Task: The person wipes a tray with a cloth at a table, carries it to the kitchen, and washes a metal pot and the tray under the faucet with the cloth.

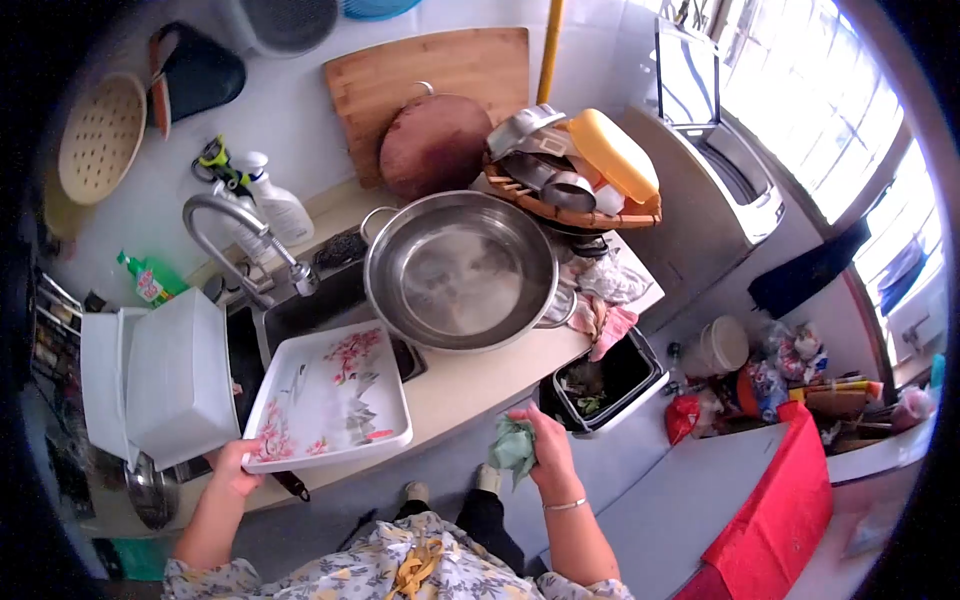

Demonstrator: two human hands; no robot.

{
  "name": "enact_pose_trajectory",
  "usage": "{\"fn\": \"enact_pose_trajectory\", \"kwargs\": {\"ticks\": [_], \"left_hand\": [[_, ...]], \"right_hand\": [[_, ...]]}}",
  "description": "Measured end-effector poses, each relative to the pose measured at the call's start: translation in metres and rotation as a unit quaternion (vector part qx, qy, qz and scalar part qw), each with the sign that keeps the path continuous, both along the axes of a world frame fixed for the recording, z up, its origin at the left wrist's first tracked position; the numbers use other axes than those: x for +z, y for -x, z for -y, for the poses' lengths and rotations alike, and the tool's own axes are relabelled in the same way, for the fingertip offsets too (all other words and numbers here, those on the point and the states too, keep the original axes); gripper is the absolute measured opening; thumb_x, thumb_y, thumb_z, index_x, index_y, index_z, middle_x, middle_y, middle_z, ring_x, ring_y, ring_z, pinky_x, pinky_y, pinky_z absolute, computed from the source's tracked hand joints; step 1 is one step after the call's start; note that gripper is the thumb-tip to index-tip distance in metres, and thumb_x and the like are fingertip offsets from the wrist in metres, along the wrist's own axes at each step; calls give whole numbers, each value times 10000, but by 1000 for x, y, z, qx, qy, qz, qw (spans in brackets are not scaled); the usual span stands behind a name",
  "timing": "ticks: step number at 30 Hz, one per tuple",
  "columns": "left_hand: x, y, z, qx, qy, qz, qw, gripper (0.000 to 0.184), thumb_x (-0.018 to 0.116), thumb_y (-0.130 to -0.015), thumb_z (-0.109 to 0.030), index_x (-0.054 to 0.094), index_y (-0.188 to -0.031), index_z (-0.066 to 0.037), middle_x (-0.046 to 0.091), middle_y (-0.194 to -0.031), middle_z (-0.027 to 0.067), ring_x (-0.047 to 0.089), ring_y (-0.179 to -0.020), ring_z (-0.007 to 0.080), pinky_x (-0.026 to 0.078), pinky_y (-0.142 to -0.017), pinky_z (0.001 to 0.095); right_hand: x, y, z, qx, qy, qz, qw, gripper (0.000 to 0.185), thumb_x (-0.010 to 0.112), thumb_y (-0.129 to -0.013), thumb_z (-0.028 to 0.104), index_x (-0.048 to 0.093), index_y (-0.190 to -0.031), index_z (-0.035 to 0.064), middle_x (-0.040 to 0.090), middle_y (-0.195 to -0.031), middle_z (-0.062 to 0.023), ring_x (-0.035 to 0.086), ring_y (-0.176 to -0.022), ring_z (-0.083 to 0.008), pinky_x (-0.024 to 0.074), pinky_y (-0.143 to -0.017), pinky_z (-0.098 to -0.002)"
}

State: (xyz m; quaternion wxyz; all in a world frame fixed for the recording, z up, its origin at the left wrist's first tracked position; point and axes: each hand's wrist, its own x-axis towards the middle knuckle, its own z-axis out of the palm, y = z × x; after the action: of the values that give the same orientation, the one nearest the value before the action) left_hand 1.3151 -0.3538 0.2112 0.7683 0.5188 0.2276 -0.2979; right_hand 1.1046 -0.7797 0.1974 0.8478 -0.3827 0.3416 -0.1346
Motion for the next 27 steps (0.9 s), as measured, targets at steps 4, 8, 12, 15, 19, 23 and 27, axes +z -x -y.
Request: {"fn": "enact_pose_trajectory", "kwargs": {"ticks": [4,8,12,15,19,23,27], "left_hand": [[-2,-1,17,44,-25,-23,998,457,529,-785,-35,459,-1221,84,574,-1140,184,566,-1085,298,450,-960,429],[-2,-3,34,38,-10,-14,999,459,518,-798,-44,449,-1232,90,568,-1156,190,559,-1096,313,438,-977,441],[-3,-3,41,68,-33,-39,996,451,488,-807,-33,441,-1238,95,564,-1162,196,554,-1101,326,420,-999,443],[-10,-10,36,45,-44,-40,997,428,486,-826,-36,447,-1230,101,565,-1156,193,555,-1098,320,423,-993,447],[-24,-11,21,-9,-171,-46,984,341,529,-830,2,502,-1157,97,590,-1085,185,598,-1000,319,491,-887,445],[2,-6,42,-109,-312,-23,944,258,523,-866,-15,550,-1088,114,614,-1017,189,630,-914,336,553,-759,471],[18,-16,56,-229,-359,-10,905,248,529,-884,-46,569,-1058,126,623,-993,200,649,-842,318,594,-643,404]], "right_hand": [[10,-26,40,63,17,12,998,395,556,-921,354,622,-981,-31,635,-851,-85,618,-706,-165,514,-655,-285],[19,-61,70,94,65,-4,993,441,550,-926,360,595,-1065,-57,632,-949,-102,616,-786,-156,510,-701,-292],[12,-86,85,111,108,-28,988,525,589,-898,383,556,-1137,-83,622,-991,-83,597,-821,-136,497,-706,-278],[7,-102,93,134,94,-22,986,500,627,-875,340,549,-1133,-81,620,-1019,-88,598,-849,-151,501,-710,-292],[14,-116,87,110,91,15,990,394,645,-848,236,568,-1108,-50,631,-1000,-93,614,-828,-180,509,-713,-318],[20,-121,87,114,22,-49,992,321,621,-774,113,589,-1033,-75,635,-974,-119,605,-839,-211,490,-723,-335],[15,-125,83,92,13,-127,988,249,605,-714,96,610,-895,-74,633,-833,-123,603,-693,-221,489,-610,-358]]}}
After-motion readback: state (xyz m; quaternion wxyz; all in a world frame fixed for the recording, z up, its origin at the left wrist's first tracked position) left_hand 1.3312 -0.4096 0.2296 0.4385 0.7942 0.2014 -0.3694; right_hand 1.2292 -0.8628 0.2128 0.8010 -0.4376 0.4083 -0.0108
